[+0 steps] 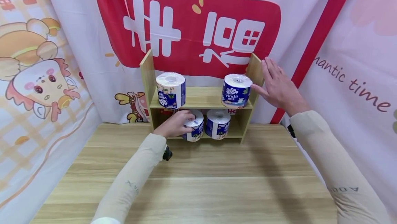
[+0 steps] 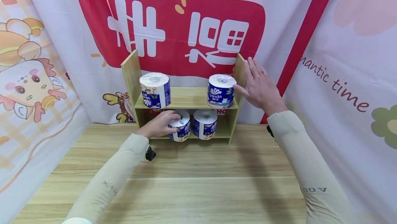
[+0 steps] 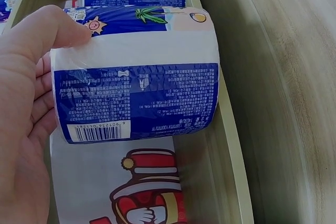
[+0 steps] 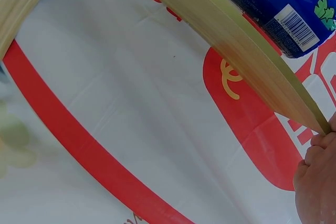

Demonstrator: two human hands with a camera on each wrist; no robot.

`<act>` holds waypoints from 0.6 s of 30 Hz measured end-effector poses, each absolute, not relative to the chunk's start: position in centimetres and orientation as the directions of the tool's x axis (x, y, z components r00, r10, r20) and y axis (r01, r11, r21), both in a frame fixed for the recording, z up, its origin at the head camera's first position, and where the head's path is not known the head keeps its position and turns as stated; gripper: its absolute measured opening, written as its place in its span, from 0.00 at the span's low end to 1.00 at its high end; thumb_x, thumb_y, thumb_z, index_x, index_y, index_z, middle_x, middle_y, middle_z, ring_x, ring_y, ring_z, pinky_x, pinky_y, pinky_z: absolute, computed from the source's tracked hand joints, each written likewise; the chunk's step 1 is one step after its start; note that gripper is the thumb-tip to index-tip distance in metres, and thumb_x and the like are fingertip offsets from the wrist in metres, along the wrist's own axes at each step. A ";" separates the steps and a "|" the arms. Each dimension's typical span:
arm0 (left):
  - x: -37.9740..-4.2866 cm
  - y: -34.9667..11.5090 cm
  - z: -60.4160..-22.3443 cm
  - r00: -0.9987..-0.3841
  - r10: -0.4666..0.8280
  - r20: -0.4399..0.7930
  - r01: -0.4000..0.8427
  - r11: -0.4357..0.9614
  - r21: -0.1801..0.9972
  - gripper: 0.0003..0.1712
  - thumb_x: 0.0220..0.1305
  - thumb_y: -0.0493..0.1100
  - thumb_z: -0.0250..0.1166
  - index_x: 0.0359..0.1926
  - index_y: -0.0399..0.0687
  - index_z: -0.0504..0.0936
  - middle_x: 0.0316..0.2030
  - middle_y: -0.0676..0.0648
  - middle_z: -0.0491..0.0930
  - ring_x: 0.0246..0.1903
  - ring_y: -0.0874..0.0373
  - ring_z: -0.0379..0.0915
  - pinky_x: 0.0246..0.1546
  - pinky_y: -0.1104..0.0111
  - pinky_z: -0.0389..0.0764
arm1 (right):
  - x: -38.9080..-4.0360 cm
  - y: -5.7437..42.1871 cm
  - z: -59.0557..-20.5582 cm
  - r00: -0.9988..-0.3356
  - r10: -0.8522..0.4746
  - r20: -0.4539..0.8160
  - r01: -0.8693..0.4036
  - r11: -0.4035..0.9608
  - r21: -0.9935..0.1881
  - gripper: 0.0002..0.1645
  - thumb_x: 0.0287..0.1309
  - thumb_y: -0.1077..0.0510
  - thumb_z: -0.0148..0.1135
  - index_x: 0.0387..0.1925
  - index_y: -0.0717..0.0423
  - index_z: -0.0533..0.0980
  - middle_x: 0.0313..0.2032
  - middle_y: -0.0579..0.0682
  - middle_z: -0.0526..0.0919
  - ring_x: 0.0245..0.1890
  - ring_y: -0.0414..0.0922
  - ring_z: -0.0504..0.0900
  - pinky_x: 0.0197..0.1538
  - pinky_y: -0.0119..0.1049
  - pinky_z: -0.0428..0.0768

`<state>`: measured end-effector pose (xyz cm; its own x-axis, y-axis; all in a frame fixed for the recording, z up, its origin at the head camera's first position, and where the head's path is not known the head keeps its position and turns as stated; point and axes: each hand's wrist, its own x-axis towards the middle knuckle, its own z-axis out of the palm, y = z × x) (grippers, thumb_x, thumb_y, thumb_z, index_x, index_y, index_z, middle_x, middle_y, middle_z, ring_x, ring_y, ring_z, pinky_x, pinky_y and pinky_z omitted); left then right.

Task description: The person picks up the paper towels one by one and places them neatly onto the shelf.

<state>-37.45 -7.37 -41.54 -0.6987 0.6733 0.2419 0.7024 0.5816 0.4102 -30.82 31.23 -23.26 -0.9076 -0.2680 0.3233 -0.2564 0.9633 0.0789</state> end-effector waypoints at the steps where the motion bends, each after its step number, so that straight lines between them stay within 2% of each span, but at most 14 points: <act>1: -37.5 -7.3 -41.6 -0.696 0.676 0.242 0.705 0.579 0.409 0.23 0.64 0.45 0.75 0.57 0.41 0.86 0.57 0.42 0.84 0.55 0.52 0.80 0.59 0.58 0.84 | -30.8 31.2 -23.3 -0.908 -0.267 0.324 -0.256 0.964 0.078 0.62 0.71 0.28 0.50 0.86 0.52 0.31 0.86 0.55 0.31 0.87 0.60 0.35 0.84 0.65 0.50; 10: -37.8 -7.2 -41.6 -0.716 0.668 0.205 0.670 0.573 0.473 0.23 0.65 0.42 0.75 0.59 0.39 0.85 0.57 0.42 0.85 0.51 0.54 0.81 0.55 0.58 0.86 | -30.9 31.2 -23.5 -0.902 -0.276 0.332 -0.266 0.961 0.074 0.62 0.71 0.29 0.51 0.86 0.52 0.31 0.87 0.55 0.32 0.87 0.59 0.36 0.84 0.65 0.50; 18: -38.2 -6.8 -41.4 -0.725 0.664 0.185 0.660 0.592 0.462 0.22 0.64 0.43 0.75 0.57 0.39 0.86 0.53 0.43 0.87 0.48 0.56 0.82 0.55 0.59 0.86 | -31.0 31.3 -23.5 -0.902 -0.274 0.332 -0.259 0.962 0.090 0.62 0.71 0.28 0.51 0.86 0.52 0.31 0.86 0.55 0.31 0.87 0.59 0.36 0.84 0.64 0.51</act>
